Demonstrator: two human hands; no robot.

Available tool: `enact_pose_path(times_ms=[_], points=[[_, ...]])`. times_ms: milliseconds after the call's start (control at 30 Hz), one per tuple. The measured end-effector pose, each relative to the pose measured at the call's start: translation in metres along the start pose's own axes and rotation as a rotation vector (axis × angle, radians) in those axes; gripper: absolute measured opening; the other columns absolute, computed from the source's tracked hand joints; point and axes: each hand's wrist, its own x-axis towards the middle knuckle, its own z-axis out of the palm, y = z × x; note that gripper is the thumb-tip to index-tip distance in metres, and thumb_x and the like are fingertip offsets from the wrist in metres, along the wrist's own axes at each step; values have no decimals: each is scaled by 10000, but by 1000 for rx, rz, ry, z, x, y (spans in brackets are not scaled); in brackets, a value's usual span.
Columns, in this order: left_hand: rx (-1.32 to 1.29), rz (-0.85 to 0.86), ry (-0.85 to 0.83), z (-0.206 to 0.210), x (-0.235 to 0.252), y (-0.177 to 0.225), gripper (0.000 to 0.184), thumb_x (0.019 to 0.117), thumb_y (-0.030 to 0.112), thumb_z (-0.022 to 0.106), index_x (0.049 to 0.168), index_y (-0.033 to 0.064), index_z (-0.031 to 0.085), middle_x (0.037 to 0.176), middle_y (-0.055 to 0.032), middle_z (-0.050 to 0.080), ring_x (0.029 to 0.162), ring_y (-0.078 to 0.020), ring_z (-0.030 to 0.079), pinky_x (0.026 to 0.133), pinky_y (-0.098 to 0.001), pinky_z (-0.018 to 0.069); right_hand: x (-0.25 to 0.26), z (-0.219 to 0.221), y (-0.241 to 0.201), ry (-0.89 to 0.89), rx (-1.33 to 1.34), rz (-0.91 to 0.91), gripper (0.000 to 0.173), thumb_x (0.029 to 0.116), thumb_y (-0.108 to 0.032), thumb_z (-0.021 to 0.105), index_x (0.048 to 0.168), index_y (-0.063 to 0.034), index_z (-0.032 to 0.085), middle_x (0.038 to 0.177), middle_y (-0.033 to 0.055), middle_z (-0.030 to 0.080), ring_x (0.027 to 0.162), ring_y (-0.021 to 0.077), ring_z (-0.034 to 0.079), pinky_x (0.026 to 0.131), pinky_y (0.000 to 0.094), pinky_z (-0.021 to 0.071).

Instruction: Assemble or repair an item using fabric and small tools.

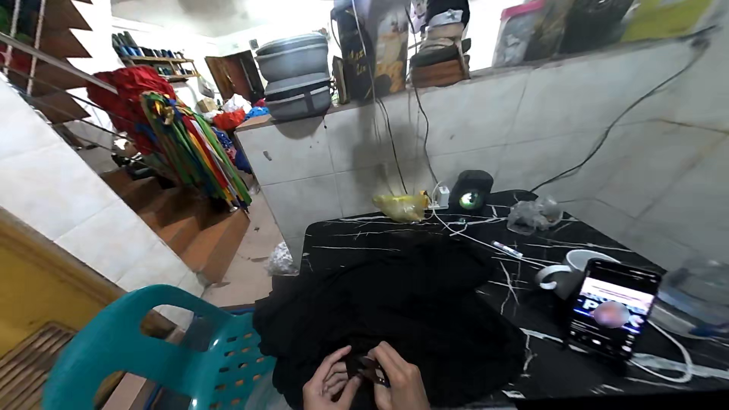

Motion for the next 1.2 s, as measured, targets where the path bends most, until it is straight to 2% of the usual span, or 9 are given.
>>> enact_pose_path(times_ms=[133,267,433,700,833,900,1000,1100,1200], points=[[133,107,-27,2,2,-9,452,789,-52,790,1232,-38,703,1145,-131,738,947,-141,729,858,-310,621,-2,-10,0,-156,148,53,128,871,-20,682,998,-5,691,936,135,690,784,231,700,669,395,599],[234,261,37,4,4,-17,173,802,-18,782,967,26,810,973,-68,768,893,-75,726,822,-235,614,-7,-13,-1,-165,137,80,144,895,-103,731,1000,-8,704,937,135,701,796,227,704,694,399,601],[136,82,44,-2,3,-10,41,929,-15,682,964,-24,701,894,-43,727,679,-34,655,665,-209,585,-7,-28,3,-205,9,231,434,957,-453,694,1127,-57,747,1049,91,749,868,223,729,745,459,599],[68,57,-35,-6,0,-10,42,946,-38,639,972,-29,672,949,-61,702,763,-66,683,739,-242,613,-4,-27,-13,-442,-61,234,466,1043,-493,529,1162,-80,708,879,133,738,784,316,728,696,542,573],[38,72,-19,-10,1,-7,59,939,-51,628,977,-25,665,961,-41,691,789,-47,677,734,-224,605,-6,-19,-22,-216,-95,302,431,1047,-436,541,1102,-58,740,826,126,734,712,312,725,627,530,574],[-4,52,-3,-12,2,-3,60,967,-54,596,1011,-32,630,944,-48,707,800,-88,711,756,-273,629,-7,-15,-22,-120,5,331,466,976,-435,669,1137,-1,718,829,134,722,692,292,695,633,509,568],[-53,-8,22,-13,4,4,63,1007,-33,544,1049,-16,587,907,-69,741,794,-152,748,760,-323,641,-12,2,-20,-90,132,293,620,840,-453,825,1226,-4,643,968,104,725,820,245,715,700,464,600],[-92,14,60,-14,5,6,77,1023,-33,509,1073,-11,563,938,-93,759,834,-198,769,790,-356,653,-21,23,-17,-13,161,244,539,818,-168,841,1279,24,639,952,100,740,804,236,726,709,434,614],[47,78,23,-18,-5,9,64,1018,-16,536,1067,-41,569,928,-109,767,794,-197,767,746,-347,654,-20,22,-9,8,196,253,370,825,58,690,1191,13,721,1061,150,742,919,252,738,840,428,615]])
